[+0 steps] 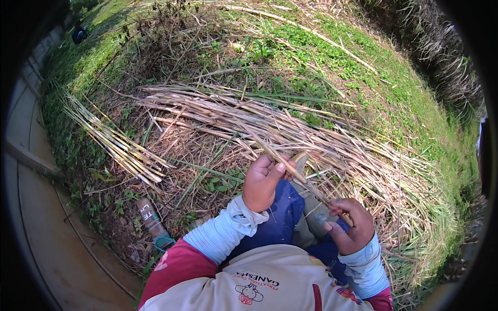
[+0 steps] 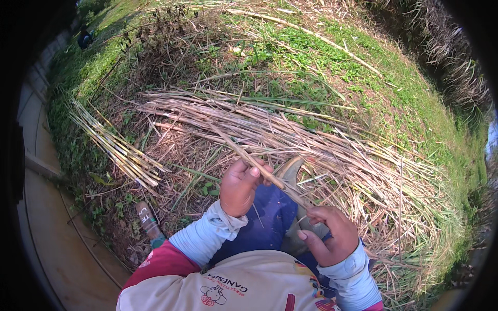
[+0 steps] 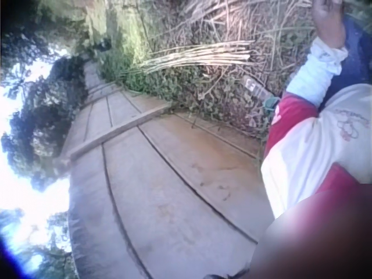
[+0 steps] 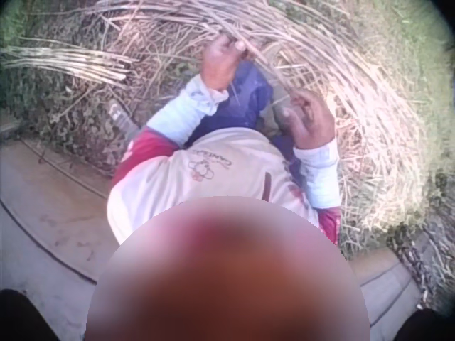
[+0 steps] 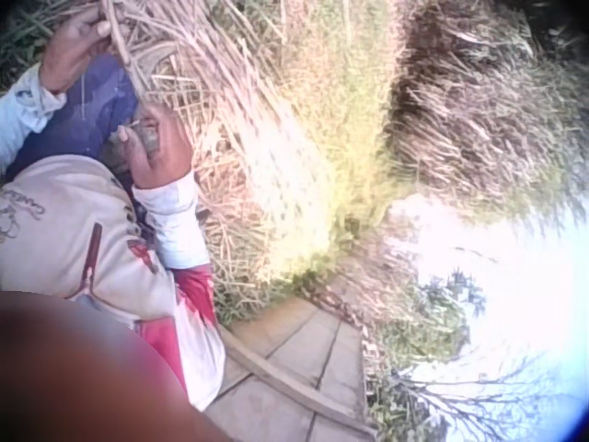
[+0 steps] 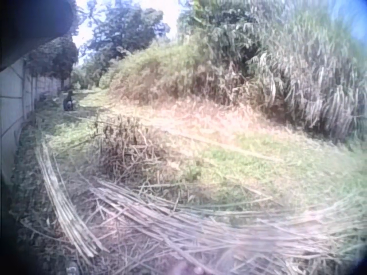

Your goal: The person sits on the ground and uses a large knife to peel the outer layers off long, thin stalks. They hold the stalks against their leg and scrape the blade downwards to remove the fibrous exterior, then toss the processed stalks aside.

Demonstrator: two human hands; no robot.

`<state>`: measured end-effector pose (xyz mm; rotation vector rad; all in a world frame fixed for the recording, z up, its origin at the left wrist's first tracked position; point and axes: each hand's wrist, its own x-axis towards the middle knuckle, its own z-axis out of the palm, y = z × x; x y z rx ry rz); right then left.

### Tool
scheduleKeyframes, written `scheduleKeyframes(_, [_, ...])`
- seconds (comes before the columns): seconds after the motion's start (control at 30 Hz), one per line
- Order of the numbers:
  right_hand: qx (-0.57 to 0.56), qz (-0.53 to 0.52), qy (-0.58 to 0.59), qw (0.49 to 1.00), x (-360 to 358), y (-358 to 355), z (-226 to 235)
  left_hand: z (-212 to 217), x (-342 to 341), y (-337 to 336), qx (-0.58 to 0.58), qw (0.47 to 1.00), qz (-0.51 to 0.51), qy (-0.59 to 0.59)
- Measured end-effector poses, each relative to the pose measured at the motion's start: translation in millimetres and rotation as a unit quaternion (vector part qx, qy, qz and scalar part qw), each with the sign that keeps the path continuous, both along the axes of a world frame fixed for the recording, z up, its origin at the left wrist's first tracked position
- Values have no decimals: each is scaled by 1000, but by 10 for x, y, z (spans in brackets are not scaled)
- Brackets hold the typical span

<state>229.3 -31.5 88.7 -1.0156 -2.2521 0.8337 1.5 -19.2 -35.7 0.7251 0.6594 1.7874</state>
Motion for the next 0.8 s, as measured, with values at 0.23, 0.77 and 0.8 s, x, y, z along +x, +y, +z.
scheduleKeyframes(0.23, [74, 65, -29, 995, -979, 650, 63, 38, 163, -44, 23, 999, 26, -1])
scheduleKeyframes(0.77, [154, 20, -29, 987, -1073, 782, -396, -80, 157, -35, -52, 997, -11, -58])
scheduleKeyframes(0.8, [174, 20, -41, 984, -1070, 755, -385, -87, 145, -29, -65, 996, -1, -62])
